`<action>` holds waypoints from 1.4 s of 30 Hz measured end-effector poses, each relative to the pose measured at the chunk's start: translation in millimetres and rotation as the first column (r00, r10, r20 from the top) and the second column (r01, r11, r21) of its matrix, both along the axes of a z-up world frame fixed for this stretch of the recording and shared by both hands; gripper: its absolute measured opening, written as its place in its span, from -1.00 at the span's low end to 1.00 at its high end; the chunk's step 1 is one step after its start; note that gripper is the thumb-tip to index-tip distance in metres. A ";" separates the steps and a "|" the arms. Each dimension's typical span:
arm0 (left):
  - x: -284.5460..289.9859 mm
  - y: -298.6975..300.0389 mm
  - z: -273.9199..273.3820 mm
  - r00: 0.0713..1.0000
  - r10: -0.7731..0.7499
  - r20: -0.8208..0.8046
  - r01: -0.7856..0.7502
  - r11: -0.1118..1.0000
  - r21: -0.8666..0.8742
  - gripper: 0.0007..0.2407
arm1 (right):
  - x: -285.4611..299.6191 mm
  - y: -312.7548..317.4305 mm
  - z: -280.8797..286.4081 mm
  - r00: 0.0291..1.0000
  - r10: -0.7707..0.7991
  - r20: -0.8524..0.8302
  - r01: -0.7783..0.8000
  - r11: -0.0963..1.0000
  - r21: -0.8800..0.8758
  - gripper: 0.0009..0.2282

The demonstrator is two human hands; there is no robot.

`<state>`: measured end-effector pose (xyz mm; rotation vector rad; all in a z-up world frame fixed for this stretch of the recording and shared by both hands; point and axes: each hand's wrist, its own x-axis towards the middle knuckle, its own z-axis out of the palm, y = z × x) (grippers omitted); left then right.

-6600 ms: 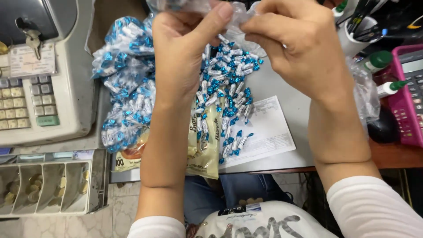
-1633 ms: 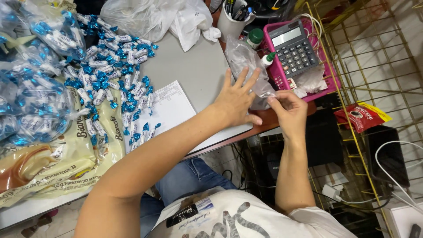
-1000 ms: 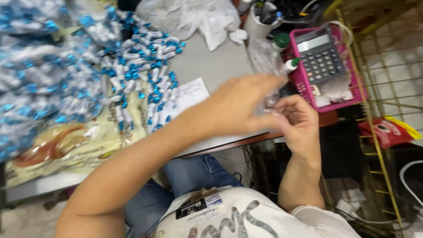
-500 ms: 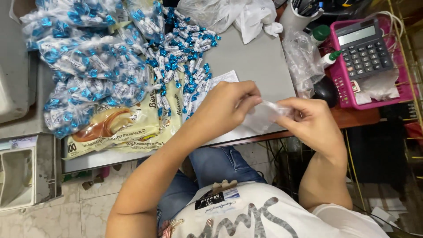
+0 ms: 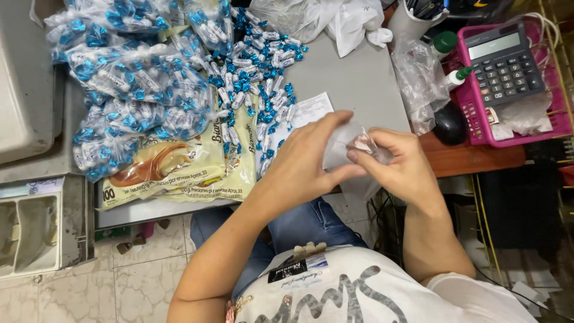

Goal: Bagging individually wrapped candies from a large pile into small plastic bags at a checkout counter.

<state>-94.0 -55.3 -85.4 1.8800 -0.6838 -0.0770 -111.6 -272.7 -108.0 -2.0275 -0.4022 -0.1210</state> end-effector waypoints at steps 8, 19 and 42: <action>10.9 17.2 -34.1 0.988 0.014 -0.153 -0.048 0.975 -0.215 -0.67 | -2.9 -41.0 -3.7 0.990 -0.067 -0.121 0.075 0.995 0.065 -0.93; 22.4 39.6 -52.3 0.899 0.013 -0.438 -0.193 0.909 -0.369 -0.69 | -6.5 -74.2 -11.8 0.927 -0.204 -0.315 0.301 0.906 0.298 -0.75; 28.1 18.2 -82.9 0.912 0.049 -0.408 -0.222 0.894 -0.389 -0.53 | 2.0 -42.3 -38.3 0.950 -0.029 -0.312 0.206 0.810 0.550 -0.40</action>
